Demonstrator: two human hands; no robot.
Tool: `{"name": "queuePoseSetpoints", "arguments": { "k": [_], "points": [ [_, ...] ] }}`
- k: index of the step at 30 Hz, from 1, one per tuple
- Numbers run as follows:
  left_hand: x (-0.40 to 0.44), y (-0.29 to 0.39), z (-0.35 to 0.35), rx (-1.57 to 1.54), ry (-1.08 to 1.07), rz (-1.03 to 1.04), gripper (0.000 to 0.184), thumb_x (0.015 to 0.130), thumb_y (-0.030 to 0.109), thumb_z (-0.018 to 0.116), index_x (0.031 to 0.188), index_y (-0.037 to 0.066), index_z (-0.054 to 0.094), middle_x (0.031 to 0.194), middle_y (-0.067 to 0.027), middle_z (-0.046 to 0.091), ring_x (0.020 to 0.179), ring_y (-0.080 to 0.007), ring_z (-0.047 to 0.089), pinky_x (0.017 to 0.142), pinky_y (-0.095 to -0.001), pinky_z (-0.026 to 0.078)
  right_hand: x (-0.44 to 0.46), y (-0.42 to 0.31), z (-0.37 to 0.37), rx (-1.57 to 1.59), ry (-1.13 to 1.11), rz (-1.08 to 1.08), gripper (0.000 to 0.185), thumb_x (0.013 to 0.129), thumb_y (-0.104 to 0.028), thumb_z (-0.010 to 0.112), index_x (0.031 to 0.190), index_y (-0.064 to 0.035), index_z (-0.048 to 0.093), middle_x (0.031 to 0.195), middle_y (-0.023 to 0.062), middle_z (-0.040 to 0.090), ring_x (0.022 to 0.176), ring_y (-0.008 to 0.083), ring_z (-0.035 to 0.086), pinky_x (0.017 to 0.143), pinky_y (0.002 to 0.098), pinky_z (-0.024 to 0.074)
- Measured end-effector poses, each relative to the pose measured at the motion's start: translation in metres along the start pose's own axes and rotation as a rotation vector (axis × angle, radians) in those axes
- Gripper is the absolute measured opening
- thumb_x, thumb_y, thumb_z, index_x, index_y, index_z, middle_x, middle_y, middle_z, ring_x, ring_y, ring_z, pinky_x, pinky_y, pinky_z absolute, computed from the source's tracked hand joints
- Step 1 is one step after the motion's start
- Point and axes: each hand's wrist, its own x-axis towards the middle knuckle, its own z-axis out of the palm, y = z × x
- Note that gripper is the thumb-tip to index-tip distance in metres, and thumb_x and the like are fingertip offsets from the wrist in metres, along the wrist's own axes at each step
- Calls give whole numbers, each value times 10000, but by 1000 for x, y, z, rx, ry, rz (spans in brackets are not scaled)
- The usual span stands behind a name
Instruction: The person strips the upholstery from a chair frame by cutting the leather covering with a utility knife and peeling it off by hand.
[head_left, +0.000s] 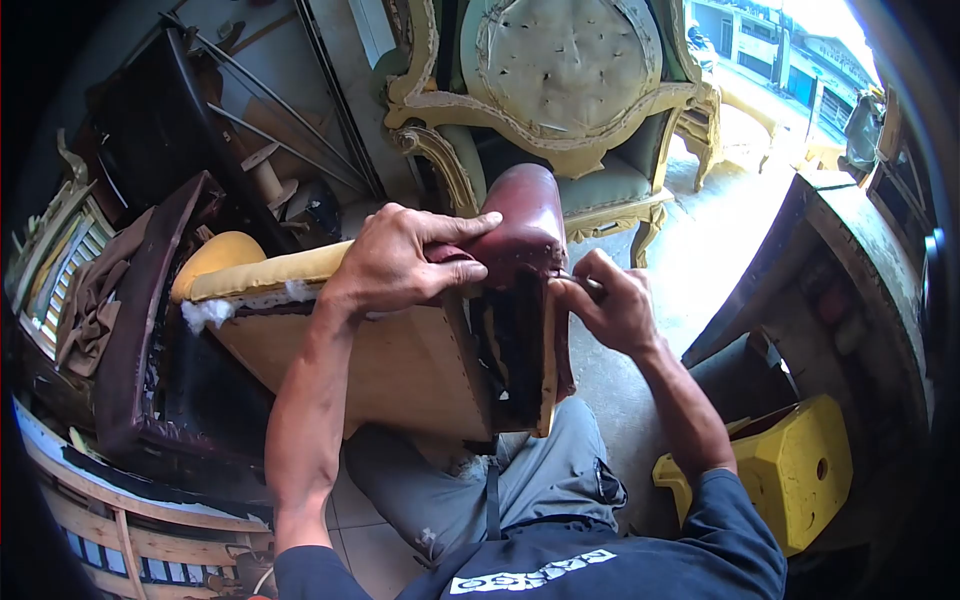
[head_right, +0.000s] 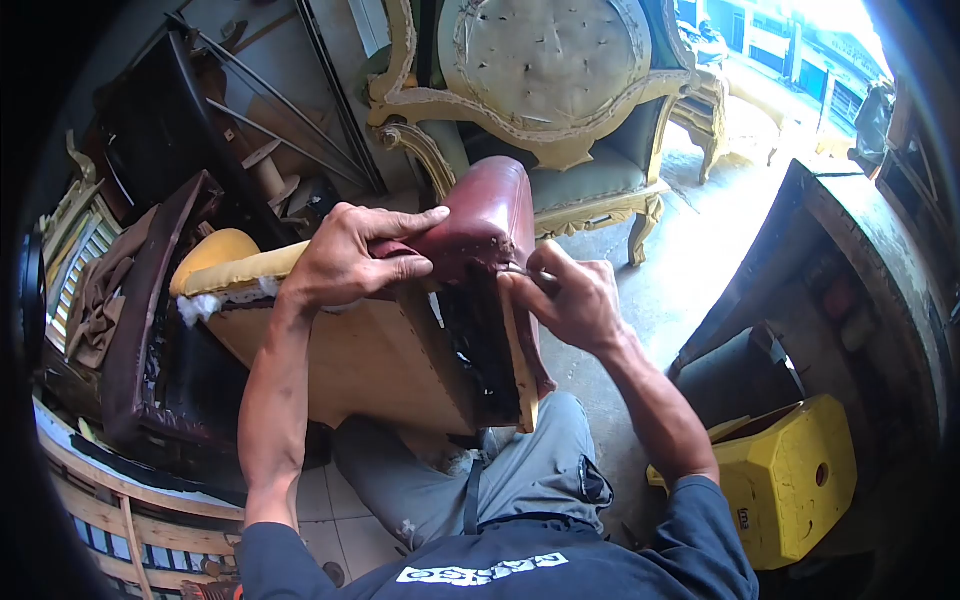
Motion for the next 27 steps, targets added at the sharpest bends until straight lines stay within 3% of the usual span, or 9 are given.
{"name": "queuePoseSetpoints", "arguments": {
  "k": [3,9,11,15,16,17,21,23,27],
  "points": [
    [-3,-3,3,-15,-11,61,562,843,97,867,1377,71,694,1160,-171,793,986,-130,729,923,-291,561,26,12,-26,163,-322,-31,363,897,-408,857,947,-59,772,637,107,698,507,227,679,522,363,521],
    [-8,0,-1,36,40,198,533,851,68,848,1364,60,702,1077,-197,800,952,-143,741,881,-298,575,71,42,-27,318,-751,-98,401,842,-430,904,846,-48,786,597,39,614,588,88,594,581,337,467],
    [-10,11,2,-53,17,-67,514,819,198,882,1306,103,748,1069,-204,788,890,-165,776,836,-300,589,69,48,-21,437,-699,-32,409,835,-433,907,854,-43,785,588,35,604,596,77,597,579,336,470],
    [-3,-2,11,-14,104,97,545,820,230,888,1334,129,738,1078,-162,796,848,-159,758,798,-306,586,60,50,-25,206,-580,-157,367,842,-418,900,871,-66,800,598,53,622,517,165,594,552,359,482],
    [-6,2,7,51,88,113,563,810,255,892,1339,138,740,1059,-139,796,848,-186,750,806,-320,582,50,42,-21,212,-430,-238,370,846,-425,892,852,-73,780,584,67,616,489,229,588,550,373,497],
    [-11,8,2,161,33,87,575,822,176,890,1363,81,717,1124,-148,786,960,-194,737,894,-323,577,45,38,-25,125,-420,-285,377,856,-425,882,825,-79,736,561,75,610,498,258,631,540,380,510],
    [-13,13,7,292,83,175,687,799,230,904,1438,153,665,1079,-102,751,945,-244,725,864,-368,588,11,-13,-29,-122,-277,-83,407,917,-461,812,816,-84,698,560,108,617,513,314,675,494,401,504],
    [-11,16,12,367,40,170,848,762,296,917,1528,225,560,1094,-80,688,919,-288,711,847,-413,595,0,-18,-27,-130,-272,2,429,936,-486,787,860,-69,725,575,121,617,509,288,664,522,393,509],
    [-10,11,15,385,35,198,893,743,325,920,1542,223,535,1185,-86,674,959,-291,707,874,-436,576,14,11,-20,205,-364,106,434,926,-457,815,906,-29,743,610,107,608,540,188,620,586,374,504]
  ]
}}
